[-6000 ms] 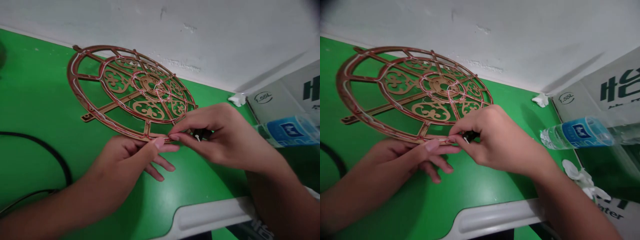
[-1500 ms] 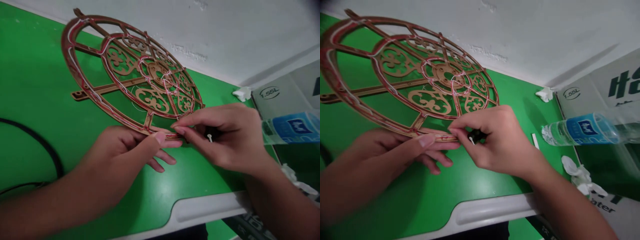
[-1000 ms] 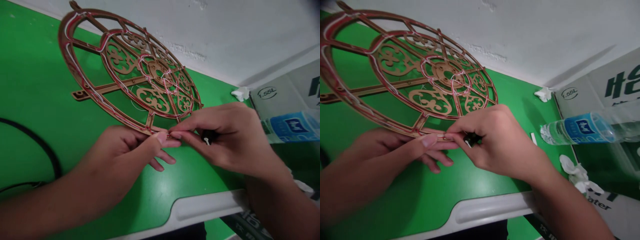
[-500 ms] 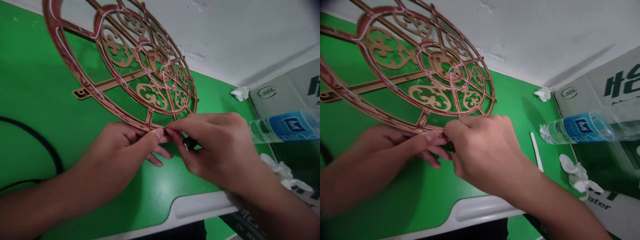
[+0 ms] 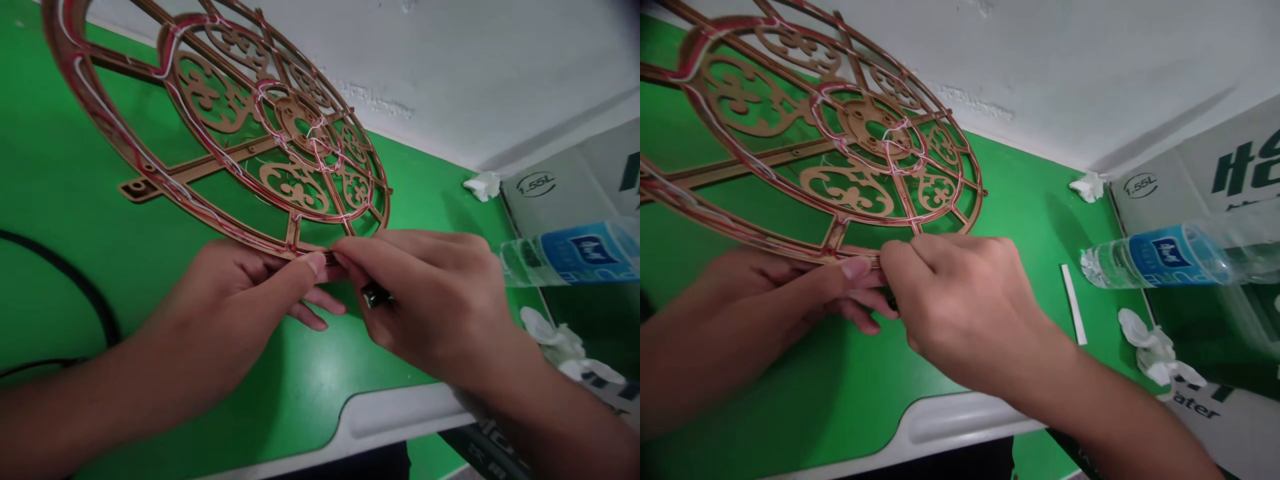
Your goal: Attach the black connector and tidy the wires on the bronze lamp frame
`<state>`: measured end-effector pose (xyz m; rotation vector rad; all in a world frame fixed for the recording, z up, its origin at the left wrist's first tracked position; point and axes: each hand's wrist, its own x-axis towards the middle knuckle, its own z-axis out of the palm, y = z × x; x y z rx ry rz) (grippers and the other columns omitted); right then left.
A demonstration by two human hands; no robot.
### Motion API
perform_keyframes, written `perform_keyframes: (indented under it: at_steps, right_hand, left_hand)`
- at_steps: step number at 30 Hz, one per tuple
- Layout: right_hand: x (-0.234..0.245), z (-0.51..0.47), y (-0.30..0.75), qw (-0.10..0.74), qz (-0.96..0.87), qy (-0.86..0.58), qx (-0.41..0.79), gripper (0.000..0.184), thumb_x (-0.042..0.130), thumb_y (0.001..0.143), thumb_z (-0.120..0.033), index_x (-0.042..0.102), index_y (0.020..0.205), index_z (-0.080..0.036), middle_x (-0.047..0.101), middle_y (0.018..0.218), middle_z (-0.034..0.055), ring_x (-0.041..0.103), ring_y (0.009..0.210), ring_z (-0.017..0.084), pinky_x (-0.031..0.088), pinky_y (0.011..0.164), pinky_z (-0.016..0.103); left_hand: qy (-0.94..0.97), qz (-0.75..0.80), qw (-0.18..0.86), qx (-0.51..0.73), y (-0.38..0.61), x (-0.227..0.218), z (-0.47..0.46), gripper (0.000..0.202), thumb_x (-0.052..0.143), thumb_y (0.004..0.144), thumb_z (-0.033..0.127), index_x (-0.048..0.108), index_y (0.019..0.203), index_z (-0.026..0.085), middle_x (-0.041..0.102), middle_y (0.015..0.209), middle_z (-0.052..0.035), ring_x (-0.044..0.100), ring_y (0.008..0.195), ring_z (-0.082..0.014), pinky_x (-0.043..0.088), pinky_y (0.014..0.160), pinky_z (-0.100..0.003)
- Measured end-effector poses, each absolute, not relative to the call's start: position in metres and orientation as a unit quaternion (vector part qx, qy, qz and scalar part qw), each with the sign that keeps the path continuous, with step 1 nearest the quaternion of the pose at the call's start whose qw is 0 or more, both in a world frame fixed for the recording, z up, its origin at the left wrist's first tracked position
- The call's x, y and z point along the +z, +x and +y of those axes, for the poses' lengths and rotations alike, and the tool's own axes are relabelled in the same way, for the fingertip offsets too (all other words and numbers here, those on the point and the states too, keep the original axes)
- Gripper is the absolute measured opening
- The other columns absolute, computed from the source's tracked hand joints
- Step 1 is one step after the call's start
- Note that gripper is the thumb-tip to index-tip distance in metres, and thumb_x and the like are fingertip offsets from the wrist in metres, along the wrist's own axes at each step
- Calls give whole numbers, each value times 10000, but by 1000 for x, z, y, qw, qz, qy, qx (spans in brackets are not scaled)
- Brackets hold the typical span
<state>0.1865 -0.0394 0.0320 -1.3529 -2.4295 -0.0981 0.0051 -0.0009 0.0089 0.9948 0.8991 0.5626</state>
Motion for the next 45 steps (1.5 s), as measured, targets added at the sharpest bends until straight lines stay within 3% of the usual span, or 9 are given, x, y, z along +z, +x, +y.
perform_keyframes:
  at_steps: [4, 9, 16, 20, 29, 35, 41, 43, 45]
  right_hand:
    - [30, -38, 188, 179, -864, -468, -53, 155, 586, 844, -84, 705, 778, -159, 709, 732, -11, 650, 630, 147, 338, 524, 336]
    - [27, -38, 190, 182, -869, -457, -64, 192, 554, 914, -118, 693, 790, -161, 673, 701, -7, 608, 612, 140, 352, 533, 337]
    - [16, -36, 194, 214, -876, -420, -105, 169, 517, 944, -101, 669, 899, -159, 664, 722, 2, 562, 624, 130, 414, 584, 317]
    - [13, -36, 195, 229, -869, -431, -88, 242, 508, 891, -34, 678, 1027, -140, 656, 697, -15, 568, 642, 112, 441, 627, 273]
    - [25, -33, 202, 253, -865, -433, -9, 286, 596, 792, 20, 706, 1001, -142, 700, 751, -70, 599, 683, 41, 473, 694, 151]
    - [34, -31, 202, 195, -884, -423, -35, 172, 588, 856, -59, 722, 871, -166, 609, 666, -31, 507, 586, 99, 379, 553, 287]
    - [50, -24, 198, 125, -918, -372, -51, 287, 493, 922, -79, 708, 738, -125, 603, 647, 22, 506, 569, 139, 342, 526, 330]
    - [54, -28, 197, 158, -902, -401, -41, 183, 568, 914, -114, 722, 818, -133, 627, 677, 7, 519, 583, 116, 376, 551, 297]
    - [57, -40, 194, 248, -855, -454, -30, 79, 653, 912, -183, 714, 878, -144, 638, 687, -11, 490, 555, 77, 380, 551, 257]
  left_hand:
    - [459, 408, 744, 262, 5, 7, -2, 267, 698, 845, 376, 771, 630, 235, 770, 700, 67, 703, 641, -26, 564, 598, -22]
    - [460, 432, 729, 264, 3, -1, -4, 246, 741, 793, 454, 779, 657, 253, 773, 719, 74, 724, 655, -73, 605, 574, -98]
    - [428, 429, 750, 266, 6, 2, -3, 225, 713, 795, 398, 780, 658, 234, 767, 711, 60, 699, 622, -65, 604, 579, -112]
    - [431, 443, 743, 256, 6, 4, -3, 238, 696, 797, 394, 787, 658, 223, 778, 736, 44, 694, 623, -61, 601, 608, -102]
    - [444, 432, 742, 254, 6, 1, -3, 250, 676, 845, 427, 805, 726, 248, 789, 774, 55, 694, 633, -41, 588, 637, -77]
    - [461, 428, 738, 244, 5, 7, 0, 297, 667, 840, 380, 778, 610, 228, 759, 678, 55, 685, 655, -33, 558, 602, -41]
    - [425, 387, 767, 284, 4, 6, -4, 212, 700, 821, 295, 780, 646, 203, 764, 655, 28, 710, 613, -63, 586, 592, -76]
    - [413, 377, 772, 302, 2, 4, -4, 183, 712, 800, 285, 796, 666, 193, 777, 681, -3, 726, 610, -94, 598, 579, -102]
    - [406, 366, 778, 310, 0, 3, -3, 157, 718, 789, 288, 815, 711, 192, 799, 767, -28, 737, 610, -113, 598, 561, -114]
